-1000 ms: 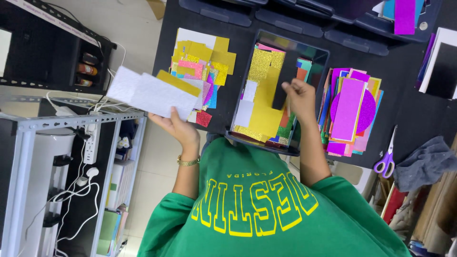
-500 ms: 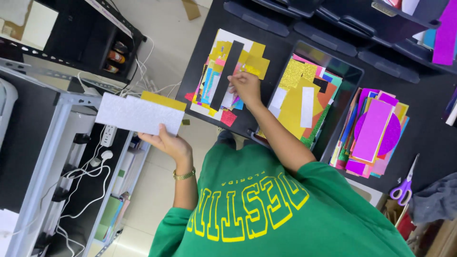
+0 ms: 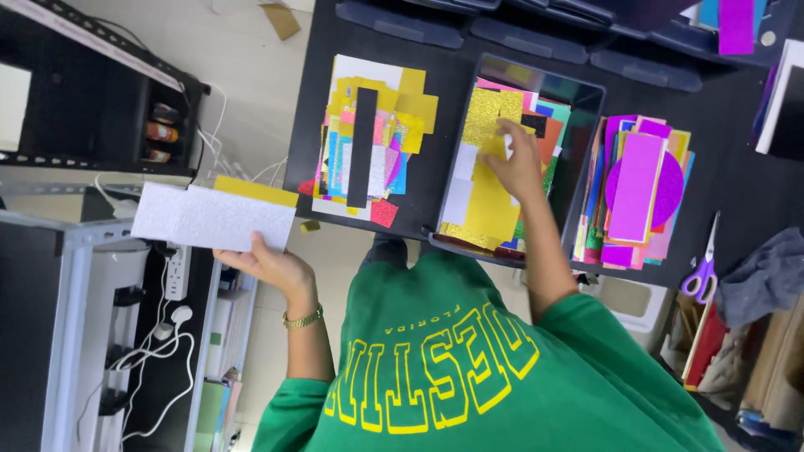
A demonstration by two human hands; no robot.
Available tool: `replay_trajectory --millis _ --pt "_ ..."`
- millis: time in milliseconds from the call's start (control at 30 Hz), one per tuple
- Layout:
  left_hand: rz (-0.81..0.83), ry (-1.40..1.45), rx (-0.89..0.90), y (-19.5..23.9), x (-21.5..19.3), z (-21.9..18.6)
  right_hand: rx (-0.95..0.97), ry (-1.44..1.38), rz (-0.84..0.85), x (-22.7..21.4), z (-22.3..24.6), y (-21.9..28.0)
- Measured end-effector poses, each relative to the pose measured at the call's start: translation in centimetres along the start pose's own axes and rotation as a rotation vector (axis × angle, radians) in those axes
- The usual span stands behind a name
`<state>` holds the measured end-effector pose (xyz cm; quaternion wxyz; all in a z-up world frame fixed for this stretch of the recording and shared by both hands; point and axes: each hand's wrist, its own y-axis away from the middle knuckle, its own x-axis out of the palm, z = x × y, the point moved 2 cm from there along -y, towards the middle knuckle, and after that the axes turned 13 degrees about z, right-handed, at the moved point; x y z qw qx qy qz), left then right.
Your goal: The person sorts colorful craft papers and glitter sheets from three open bins on a table. They pick up sheets, separate them by color and texture, and place them into new stacks on the table. The person handles multiple sheets at once and occasionally moves stacks between bins.
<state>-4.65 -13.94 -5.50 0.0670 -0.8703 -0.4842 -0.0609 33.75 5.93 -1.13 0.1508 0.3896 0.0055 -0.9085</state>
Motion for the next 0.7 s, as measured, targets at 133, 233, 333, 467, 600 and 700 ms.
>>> replay_trajectory --millis 133,233,333,467,600,700 --pt "0.107 0.068 0.004 0.4 6.1 -3.0 0.281 0.283 0.445 -1.1 -2.5 1.0" --pt "0.177 0.052 -0.011 0.9 7.3 -1.0 0.328 0.507 0.485 -1.8 -3.6 0.7" --pt "0.225 0.019 0.009 2.0 9.7 -2.2 0.297 0.515 0.475 -1.5 -5.8 -0.1" --pt "0.299 0.022 -0.076 4.4 11.3 -1.2 0.285 0.395 0.481 -1.0 -9.5 -1.0" --pt "0.472 0.047 -0.183 6.1 13.6 -2.3 0.137 0.187 0.455 -4.5 -6.5 -0.5" --pt "0.605 0.045 -0.189 7.2 14.8 -1.6 -0.114 0.145 0.292 -8.3 -5.8 -0.2"
